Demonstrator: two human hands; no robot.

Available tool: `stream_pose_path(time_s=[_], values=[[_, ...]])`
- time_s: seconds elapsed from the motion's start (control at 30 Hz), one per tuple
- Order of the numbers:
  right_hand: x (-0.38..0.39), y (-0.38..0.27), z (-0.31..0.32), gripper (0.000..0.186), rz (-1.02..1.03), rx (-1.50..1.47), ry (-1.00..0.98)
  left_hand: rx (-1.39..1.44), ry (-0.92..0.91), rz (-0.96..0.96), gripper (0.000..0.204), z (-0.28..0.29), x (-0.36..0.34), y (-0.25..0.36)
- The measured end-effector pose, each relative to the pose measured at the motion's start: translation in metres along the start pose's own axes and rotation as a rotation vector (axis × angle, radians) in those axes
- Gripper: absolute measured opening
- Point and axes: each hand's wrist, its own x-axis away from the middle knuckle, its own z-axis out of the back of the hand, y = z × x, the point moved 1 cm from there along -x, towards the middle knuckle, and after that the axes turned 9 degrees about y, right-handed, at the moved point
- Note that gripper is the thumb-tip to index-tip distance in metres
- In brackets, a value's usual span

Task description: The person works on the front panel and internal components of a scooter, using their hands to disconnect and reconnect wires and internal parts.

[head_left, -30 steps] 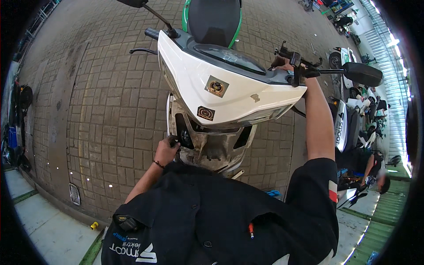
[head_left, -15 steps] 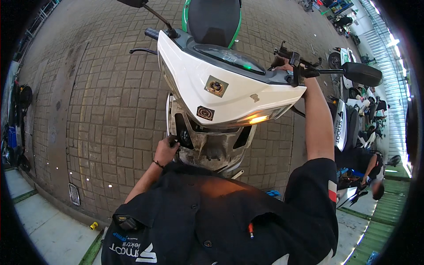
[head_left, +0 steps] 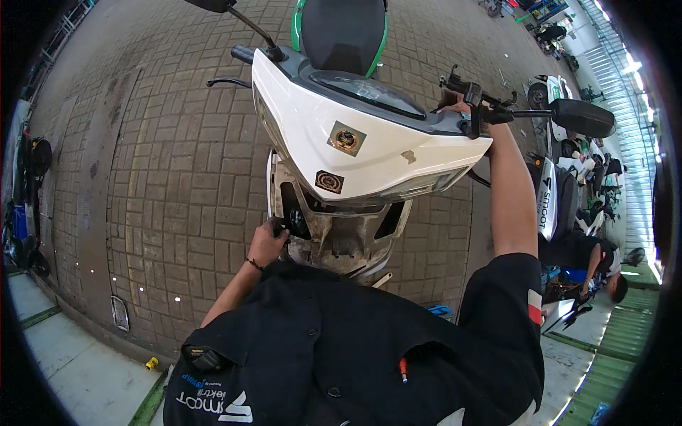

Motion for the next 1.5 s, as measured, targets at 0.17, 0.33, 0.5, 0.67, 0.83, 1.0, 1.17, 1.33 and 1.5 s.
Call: stream_pose_path(time_s=[0.17, 0.33, 0.5, 0.67, 0.83, 1.0, 1.17, 1.33, 1.5], values=[[-0.001, -0.002, 0.0, 0.042, 0.0, 0.002, 0.0, 0.045, 0.024, -0.061, 0.024, -0.005, -0.004, -0.022], [-0.002, 0.003, 0.001, 0.043, -0.008, 0.003, 0.006, 0.103, 0.0, 0.038, 0.025, -0.004, -0.002, -0.011], [-0.006, 0.005, 0.004, 0.044, -0.008, 0.007, 0.013, -0.051, 0.063, -0.138, 0.021, -0.003, -0.003, -0.016], [-0.012, 0.007, 0.008, 0.044, -0.012, 0.007, 0.021, -0.052, 0.126, -0.114, 0.02, 0.001, -0.002, -0.024], [-0.015, 0.01, 0.009, 0.045, -0.019, 0.007, 0.029, 0.043, 0.057, -0.089, 0.016, 0.007, 0.0, -0.021], [-0.023, 0.011, 0.001, 0.046, -0.02, -0.006, 0.036, 0.07, -0.072, -0.124, 0.014, 0.012, 0.004, -0.013], [-0.032, 0.049, -0.008, 0.047, -0.05, -0.074, 0.071, 0.118, -0.15, -0.14, 0.014, 0.015, 0.006, 0.001], [-0.038, 0.043, -0.01, 0.031, 0.009, -0.32, 0.029, 0.065, -0.161, -0.027, 0.015, 0.012, 0.001, -0.021], [-0.01, -0.001, 0.004, 0.036, -0.014, -0.197, 0.051, 0.101, -0.171, 0.026, 0.019, 0.009, 0.001, -0.007]])
